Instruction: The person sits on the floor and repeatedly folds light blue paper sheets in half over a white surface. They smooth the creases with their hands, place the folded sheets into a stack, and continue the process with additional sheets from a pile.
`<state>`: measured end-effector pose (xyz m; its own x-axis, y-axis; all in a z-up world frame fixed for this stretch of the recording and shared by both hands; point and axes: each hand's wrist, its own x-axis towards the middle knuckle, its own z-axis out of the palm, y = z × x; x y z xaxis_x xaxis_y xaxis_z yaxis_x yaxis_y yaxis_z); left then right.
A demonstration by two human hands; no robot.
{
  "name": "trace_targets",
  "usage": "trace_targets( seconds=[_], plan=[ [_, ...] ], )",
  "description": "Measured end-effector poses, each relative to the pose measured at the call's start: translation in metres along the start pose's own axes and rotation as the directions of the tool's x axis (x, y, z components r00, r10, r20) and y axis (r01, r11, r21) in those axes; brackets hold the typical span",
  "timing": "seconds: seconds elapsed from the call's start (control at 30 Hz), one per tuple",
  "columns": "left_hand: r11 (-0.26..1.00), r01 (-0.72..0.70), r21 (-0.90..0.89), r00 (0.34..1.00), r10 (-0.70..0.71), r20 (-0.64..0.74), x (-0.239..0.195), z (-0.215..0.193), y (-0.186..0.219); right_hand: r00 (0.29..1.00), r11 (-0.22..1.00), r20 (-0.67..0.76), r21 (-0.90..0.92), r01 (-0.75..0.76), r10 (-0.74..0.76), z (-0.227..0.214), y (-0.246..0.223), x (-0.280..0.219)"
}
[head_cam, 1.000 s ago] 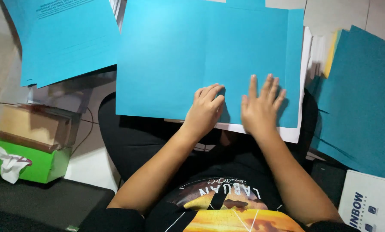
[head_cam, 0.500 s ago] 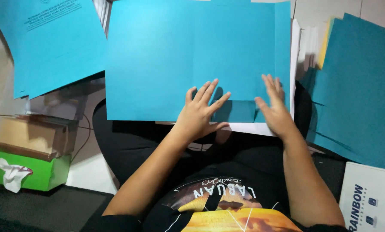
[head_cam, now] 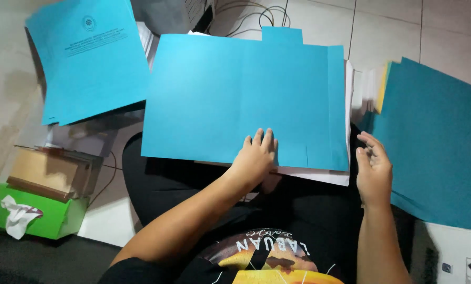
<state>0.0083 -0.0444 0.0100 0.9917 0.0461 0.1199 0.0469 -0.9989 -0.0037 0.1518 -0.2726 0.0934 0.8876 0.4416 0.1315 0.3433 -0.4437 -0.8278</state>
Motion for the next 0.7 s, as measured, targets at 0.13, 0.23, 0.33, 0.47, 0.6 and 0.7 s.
trace_targets(
  seconds=[0.13, 0.23, 0.33, 0.47, 0.6, 0.7],
  plan=[
    [0.999, -0.03, -0.011, 0.982, 0.027, -0.185, -0.011, -0.002, -0.005, 1.0, 0.993, -0.008, 0.117, 0.021, -0.02, -0.005, 0.011, -0.001],
    [0.986, -0.015, -0.164, 0.992, -0.006, -0.125, -0.028, -0.04, -0.008, 0.989, 0.833, 0.033, 0.534, -0.142, 0.148, -0.005, 0.015, 0.0],
    [0.982, -0.011, -0.187, 0.998, 0.001, -0.055, -0.043, -0.04, 0.001, 0.89, 0.354, 0.342, 0.827, -0.437, 0.3, 0.009, -0.004, -0.003],
    [0.981, -0.114, -0.156, 0.984, 0.09, -0.152, -0.042, -0.048, 0.009, 0.917, 0.848, 0.364, 0.424, -0.318, 0.162, 0.045, 0.013, 0.001],
    [0.967, -0.154, -0.204, 0.984, 0.131, -0.119, -0.038, -0.027, 0.0, 0.865, 0.911, 0.501, 0.34, -0.233, 0.034, 0.094, 0.009, 0.011],
    [0.975, -0.118, -0.189, 0.982, 0.087, -0.167, -0.036, 0.001, 0.003, 0.829, 0.977, 0.559, 0.164, -0.138, 0.024, 0.102, -0.027, 0.011]
  ],
)
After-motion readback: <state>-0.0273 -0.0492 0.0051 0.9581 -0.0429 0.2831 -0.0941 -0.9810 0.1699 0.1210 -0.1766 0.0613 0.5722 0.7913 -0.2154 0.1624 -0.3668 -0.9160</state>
